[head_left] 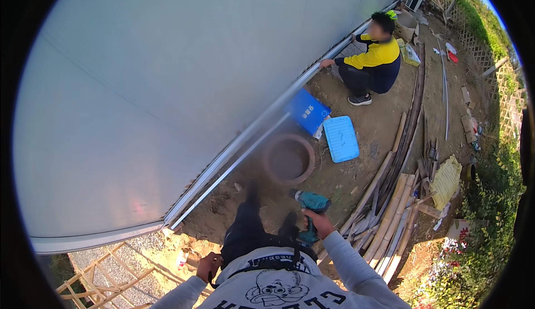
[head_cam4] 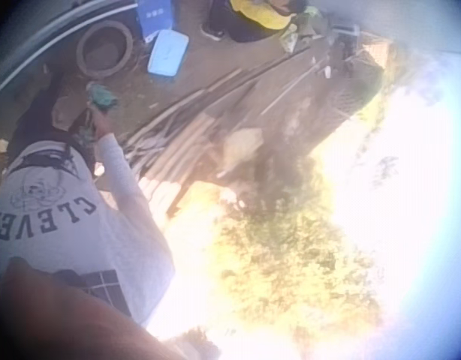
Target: The person uses a cordless drill to fasten a long metal trim strip along the base of a translucent wall. They move along the wall, repositioning items like a large pot and a plastic bag to reach new sections, and continue drilling screws into the trim at regular intervals.
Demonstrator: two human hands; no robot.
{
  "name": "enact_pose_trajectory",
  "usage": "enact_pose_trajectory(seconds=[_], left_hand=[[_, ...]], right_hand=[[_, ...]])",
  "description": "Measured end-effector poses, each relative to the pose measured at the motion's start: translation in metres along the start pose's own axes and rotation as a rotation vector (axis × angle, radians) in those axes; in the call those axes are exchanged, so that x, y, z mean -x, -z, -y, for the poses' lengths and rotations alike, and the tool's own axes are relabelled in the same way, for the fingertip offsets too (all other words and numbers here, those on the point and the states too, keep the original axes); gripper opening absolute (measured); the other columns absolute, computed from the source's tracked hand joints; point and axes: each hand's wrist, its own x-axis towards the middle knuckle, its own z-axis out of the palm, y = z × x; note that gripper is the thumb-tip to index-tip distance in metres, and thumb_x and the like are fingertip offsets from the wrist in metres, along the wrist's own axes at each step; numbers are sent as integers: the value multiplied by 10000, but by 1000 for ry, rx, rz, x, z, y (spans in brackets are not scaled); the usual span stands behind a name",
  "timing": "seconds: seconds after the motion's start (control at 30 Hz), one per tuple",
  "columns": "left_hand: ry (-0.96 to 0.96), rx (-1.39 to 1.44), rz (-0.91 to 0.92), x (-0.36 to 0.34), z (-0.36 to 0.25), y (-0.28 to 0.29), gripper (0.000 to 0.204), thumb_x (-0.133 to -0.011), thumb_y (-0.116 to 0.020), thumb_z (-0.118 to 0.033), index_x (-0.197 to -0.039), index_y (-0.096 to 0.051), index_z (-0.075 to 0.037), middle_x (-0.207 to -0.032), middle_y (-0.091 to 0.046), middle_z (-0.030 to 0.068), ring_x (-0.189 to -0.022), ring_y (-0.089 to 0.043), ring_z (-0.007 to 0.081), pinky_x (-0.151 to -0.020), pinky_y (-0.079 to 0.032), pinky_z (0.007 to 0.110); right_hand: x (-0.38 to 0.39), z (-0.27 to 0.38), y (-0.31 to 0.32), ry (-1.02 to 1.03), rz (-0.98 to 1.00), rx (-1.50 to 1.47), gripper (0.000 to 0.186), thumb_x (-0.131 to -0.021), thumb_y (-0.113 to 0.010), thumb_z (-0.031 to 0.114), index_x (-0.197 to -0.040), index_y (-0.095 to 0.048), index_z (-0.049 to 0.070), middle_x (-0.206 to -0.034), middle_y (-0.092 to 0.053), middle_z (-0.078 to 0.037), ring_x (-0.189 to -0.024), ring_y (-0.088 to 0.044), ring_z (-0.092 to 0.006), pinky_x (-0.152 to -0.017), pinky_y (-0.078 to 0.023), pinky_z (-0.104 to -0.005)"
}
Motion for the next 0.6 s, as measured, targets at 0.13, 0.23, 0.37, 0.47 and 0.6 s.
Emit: enact_pose_trajectory(seconds=[0.13, 0.23, 0.37, 0.47, 0.6], left_hand=[[249, 581, -158, -53, -5, 39, 198, -1045, -547, -148, -1067, -517, 46, -963, -743, 196, -652, -727, 215, -602, -634, 343], [243, 606, -94, -164, -22, 54, 308, -1054, -595, -241, -998, -615, 61, -814, -682, 128, -609, -666, 202, -608, -610, 353], [278, 900, 181, -323, -62, 50, 271, -1081, -595, -301, -1105, -653, -37, -970, -683, 44, -884, -688, 161, -807, -556, 294], [287, 1075, 238, -427, -65, 29, 283, -1093, -574, -324, -1190, -638, -66, -1055, -671, 33, -981, -674, 166, -855, -564, 338], [244, 1266, 139, -530, -17, -17, 375, -1104, -537, -391, -1318, -608, -91, -1185, -674, 37, -1088, -661, 168, -921, -555, 336]], right_hand=[[-17, -11, -25, 185, 66, 328, 208, -912, -820, 210, -1020, -699, 80, -844, -679, 4, -726, -639, -123, -682, -534, -315], [-41, -19, -67, 224, 58, 384, 291, -894, -846, 179, -1133, -734, 58, -977, -743, -23, -864, -698, -127, -797, -566, -308], [-92, -20, -122, 369, 185, 344, 419, -880, -866, 252, -1215, -715, 49, -1105, -743, -67, -942, -691, -143, -839, -552, -319], [-170, -37, -161, 455, 134, 319, 432, -889, -863, 243, -1229, -703, 31, -1194, -744, -96, -1057, -707, -174, -903, -561, -333], [-286, -87, -175, 409, 111, 151, 377, -917, -835, 183, -1234, -702, 28, -1188, -745, -108, -1059, -711, -181, -897, -567, -337]])
